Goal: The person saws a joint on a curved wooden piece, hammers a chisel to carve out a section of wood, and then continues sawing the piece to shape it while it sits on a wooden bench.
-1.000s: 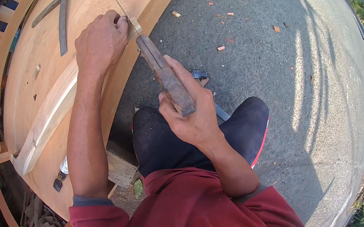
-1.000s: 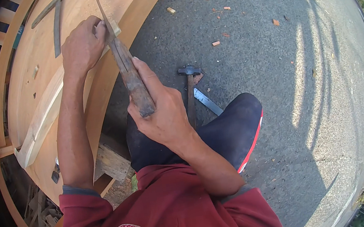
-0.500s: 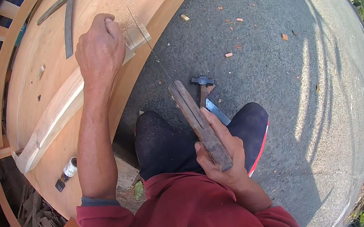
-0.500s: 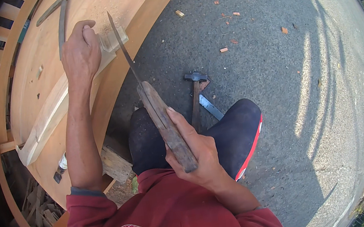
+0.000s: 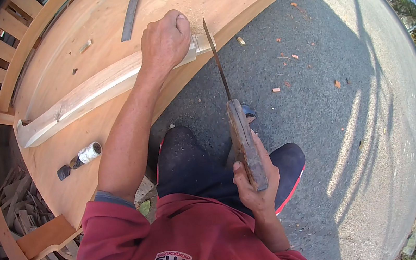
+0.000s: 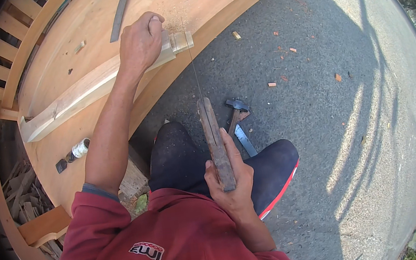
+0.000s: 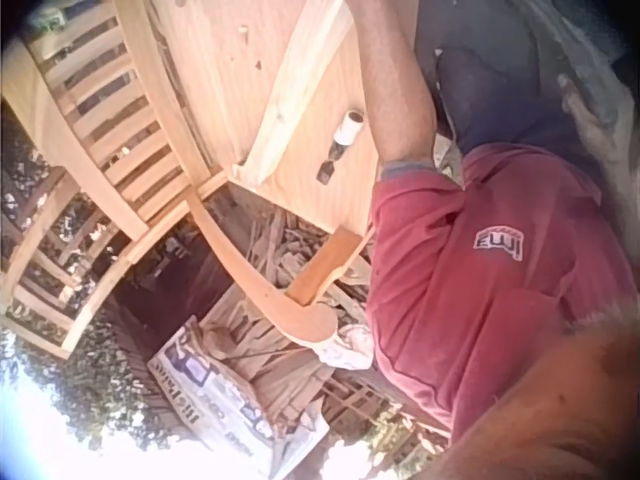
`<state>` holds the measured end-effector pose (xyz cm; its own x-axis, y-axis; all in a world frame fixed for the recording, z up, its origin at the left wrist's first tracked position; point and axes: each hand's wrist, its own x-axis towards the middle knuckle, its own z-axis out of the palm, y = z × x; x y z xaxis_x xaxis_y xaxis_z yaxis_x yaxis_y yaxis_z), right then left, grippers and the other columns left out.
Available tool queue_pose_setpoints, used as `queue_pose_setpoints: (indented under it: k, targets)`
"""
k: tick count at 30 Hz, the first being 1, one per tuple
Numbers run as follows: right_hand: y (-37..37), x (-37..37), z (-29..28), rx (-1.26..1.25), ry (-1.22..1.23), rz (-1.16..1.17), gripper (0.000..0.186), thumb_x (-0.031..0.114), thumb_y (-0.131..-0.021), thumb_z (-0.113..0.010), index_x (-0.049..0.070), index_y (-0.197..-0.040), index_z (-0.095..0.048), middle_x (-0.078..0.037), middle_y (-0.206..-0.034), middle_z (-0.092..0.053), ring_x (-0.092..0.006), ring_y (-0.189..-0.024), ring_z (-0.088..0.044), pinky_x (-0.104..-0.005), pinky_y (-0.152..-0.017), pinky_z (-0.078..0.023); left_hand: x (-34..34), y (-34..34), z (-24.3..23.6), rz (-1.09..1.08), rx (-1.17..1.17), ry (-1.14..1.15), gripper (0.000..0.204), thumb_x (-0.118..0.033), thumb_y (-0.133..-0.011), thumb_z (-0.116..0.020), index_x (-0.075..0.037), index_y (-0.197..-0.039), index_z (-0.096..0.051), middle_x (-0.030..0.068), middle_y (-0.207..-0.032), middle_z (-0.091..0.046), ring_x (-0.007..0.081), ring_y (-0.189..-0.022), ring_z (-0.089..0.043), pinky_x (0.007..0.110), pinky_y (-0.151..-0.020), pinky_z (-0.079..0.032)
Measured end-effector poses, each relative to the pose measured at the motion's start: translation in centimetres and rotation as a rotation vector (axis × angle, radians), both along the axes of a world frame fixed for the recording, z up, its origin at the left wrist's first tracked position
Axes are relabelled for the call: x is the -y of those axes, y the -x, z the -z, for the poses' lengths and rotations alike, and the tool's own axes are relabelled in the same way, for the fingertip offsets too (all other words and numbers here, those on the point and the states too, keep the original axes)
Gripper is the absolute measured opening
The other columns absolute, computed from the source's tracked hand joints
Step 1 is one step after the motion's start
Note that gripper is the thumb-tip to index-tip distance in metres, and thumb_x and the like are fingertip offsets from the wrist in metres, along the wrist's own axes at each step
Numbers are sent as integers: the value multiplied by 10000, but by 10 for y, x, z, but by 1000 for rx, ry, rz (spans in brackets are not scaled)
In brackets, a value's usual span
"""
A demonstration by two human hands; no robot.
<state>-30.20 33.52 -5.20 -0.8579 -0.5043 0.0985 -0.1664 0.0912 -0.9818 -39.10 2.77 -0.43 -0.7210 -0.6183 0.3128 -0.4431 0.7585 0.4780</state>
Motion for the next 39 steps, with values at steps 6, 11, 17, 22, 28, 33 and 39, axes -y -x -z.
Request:
queue_pose_setpoints:
  k: [6,11,17,22,28,33,39]
  targets:
    - [58,64,10,-246,15,39,711,-3,-826,-684,-5,-1503,-469,-230,-1033,-740,-261,-838,-755,-331,-750,-565,-22,6,13,85,74,299,339,-267,-983,-486,-19,-905,-704,217,-860,-721,429,-834,-692,550,-761,-527]
    - [17,13,8,-212,24,7,686,-2,-827,-686,3,-1486,-497,-191,-1074,-736,-215,-907,-715,-313,-815,-551,-25,8,4,97,236,326,329,-253,-968,-491,-5,-897,-694,228,-890,-723,430,-830,-693,540,-780,-532]
    - [74,76,-3,-123,-98,-31,789,-10,-773,-695,32,-1523,-452,-249,-1226,-695,-382,-910,-750,-376,-791,-584,-24,14,8,85,266,346,319,-247,-955,-498,-2,-893,-693,237,-888,-719,427,-843,-697,541,-783,-530]
    - [26,11,6,-238,1,-50,782,-21,-785,-691,22,-1526,-447,-257,-1224,-691,-353,-910,-761,-364,-790,-582,-20,12,12,125,226,354,315,-241,-948,-502,4,-890,-691,235,-860,-718,430,-827,-699,553,-772,-529]
    - [80,80,-1,-146,-59,-14,748,-33,-792,-686,18,-1507,-471,-243,-1162,-712,-341,-884,-765,-356,-796,-580,-27,17,9,120,239,328,301,-228,-937,-516,11,-892,-694,243,-845,-713,436,-822,-695,550,-779,-529]
    - [24,6,16,-263,35,11,689,18,-818,-688,-8,-1478,-490,-254,-1001,-714,-308,-826,-723,-379,-759,-555,-21,12,13,124,248,349,306,-230,-933,-515,13,-896,-697,248,-856,-715,437,-835,-696,544,-792,-530]
    - [65,70,4,-42,-73,-37,669,-40,-821,-662,-22,-1470,-504,-209,-1217,-717,-185,-1027,-727,-298,-898,-532,-18,18,3,112,302,292,325,-239,-934,-492,6,-924,-706,250,-888,-718,432,-856,-696,538,-807,-528]
